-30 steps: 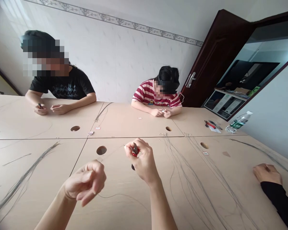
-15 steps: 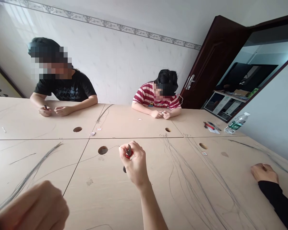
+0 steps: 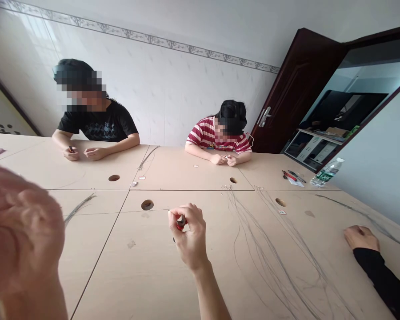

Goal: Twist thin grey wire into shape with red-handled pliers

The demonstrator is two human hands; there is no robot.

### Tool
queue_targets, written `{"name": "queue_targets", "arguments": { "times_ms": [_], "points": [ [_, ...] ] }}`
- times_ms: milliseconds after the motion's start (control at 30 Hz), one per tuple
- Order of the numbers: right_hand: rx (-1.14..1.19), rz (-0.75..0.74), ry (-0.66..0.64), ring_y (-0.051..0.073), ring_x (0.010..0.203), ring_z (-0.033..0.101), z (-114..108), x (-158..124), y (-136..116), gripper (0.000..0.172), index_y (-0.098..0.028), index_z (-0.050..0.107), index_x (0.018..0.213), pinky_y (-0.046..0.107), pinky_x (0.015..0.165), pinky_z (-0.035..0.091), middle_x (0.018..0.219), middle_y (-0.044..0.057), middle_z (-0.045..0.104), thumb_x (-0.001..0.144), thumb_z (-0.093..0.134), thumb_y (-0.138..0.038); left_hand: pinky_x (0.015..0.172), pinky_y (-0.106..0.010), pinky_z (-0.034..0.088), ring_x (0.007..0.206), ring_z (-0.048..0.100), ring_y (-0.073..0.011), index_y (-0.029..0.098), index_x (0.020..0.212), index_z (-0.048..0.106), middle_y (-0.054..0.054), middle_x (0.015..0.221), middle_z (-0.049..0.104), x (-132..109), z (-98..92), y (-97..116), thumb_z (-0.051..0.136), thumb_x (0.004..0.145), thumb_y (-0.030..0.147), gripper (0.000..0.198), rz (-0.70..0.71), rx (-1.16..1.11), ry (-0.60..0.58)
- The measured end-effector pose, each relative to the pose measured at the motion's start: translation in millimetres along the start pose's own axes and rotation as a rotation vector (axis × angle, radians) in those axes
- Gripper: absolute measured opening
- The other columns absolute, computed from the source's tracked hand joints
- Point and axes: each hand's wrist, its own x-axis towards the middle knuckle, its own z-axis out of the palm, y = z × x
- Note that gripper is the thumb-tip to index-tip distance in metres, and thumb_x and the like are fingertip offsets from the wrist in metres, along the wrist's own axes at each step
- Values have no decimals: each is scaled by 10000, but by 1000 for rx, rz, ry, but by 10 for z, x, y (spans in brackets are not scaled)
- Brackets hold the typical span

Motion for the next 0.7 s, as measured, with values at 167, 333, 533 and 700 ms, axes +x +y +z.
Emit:
{"name": "queue_targets", "arguments": {
  "times_ms": [167,333,533,700],
  "points": [
    [-2,-98,75,105,586,466,-120,-49,-186,131,-226,573,832,280,619,437,718,-21,546,880,574,-104,955,-247,527,1334,453,-146,209,1041,689,9,1269,661,232,184,-274,178,1018,421,554,-8,-37,63],
    [-61,-174,103,116,582,512,-267,-48,-308,158,-232,590,870,290,583,427,727,-8,575,855,593,-75,1025,-368,478,1276,523,-227,157,1087,673,-135,1312,615,254,27,-660,336,988,451,459,-150,-45,48],
    [-89,-206,134,127,613,519,-354,2,-275,176,-234,597,875,302,613,431,729,-4,581,839,610,-62,1036,-403,444,1237,554,-249,169,1054,684,-128,1248,657,106,-20,-1007,422,950,488,426,-382,74,-75],
    [-95,-196,123,126,603,520,-308,107,-144,137,-228,599,862,291,599,431,739,2,592,853,603,-92,995,-435,445,1157,592,-285,131,1057,675,-157,1197,672,-63,-90,-1235,414,947,519,480,-629,313,-300]
  ]
}}
